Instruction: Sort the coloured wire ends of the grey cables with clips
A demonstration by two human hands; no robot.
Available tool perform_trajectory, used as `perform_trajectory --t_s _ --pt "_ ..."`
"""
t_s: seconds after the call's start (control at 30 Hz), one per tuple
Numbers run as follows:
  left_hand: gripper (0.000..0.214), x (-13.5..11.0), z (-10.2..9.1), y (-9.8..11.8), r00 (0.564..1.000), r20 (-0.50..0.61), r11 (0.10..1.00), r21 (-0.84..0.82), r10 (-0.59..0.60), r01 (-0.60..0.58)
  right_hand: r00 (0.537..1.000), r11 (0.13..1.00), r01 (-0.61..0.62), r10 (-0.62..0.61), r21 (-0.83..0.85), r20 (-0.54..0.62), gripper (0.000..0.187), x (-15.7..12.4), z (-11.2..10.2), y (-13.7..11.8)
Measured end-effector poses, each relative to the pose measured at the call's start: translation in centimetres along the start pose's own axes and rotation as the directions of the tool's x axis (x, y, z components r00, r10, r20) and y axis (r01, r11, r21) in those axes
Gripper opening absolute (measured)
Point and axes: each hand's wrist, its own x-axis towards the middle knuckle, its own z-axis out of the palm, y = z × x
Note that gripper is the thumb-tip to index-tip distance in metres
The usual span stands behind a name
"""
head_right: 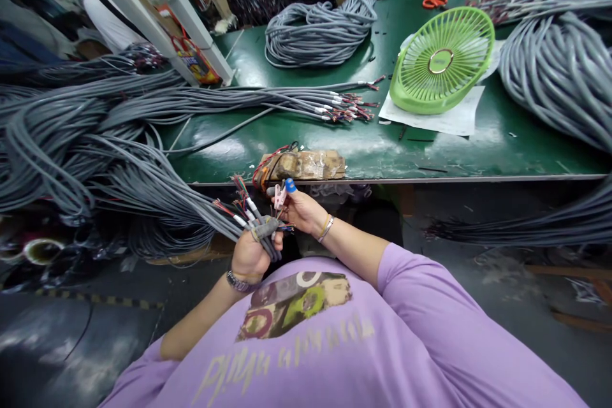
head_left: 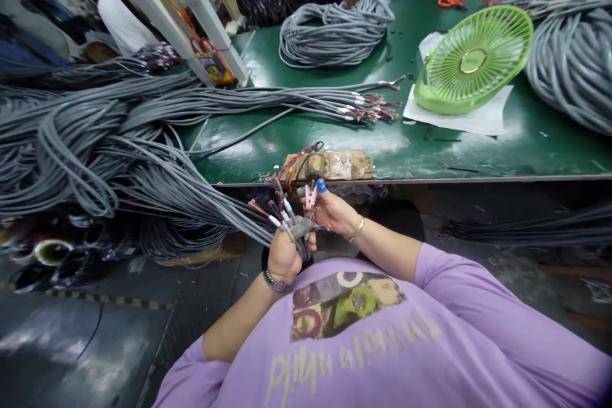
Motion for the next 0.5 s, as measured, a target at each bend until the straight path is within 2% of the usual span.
perform_trajectory --t_s 0.2,0.4,0.5 --pt "0.025 0.1 0.0 -0.3 1.000 -0.029 0.999 0.042 -0.010 0.011 0.997 0.997 0.072 -0.071 0.029 -0.036 0.044 0.5 0.0 0.4" --pt "0.023 -0.7 -0.3 -0.4 1.000 -0.015 0.999 0.043 0.011 -0.010 1.000 0.999 0.024 -0.025 0.022 0.009 0.051 -0.2 -0.3 0.2" --pt "0.024 -1.2 -0.3 -0.3 0.999 -0.027 0.999 0.049 0.023 -0.022 0.999 1.000 -0.003 0.003 -0.001 0.033 0.045 -0.6 -0.3 -0.2"
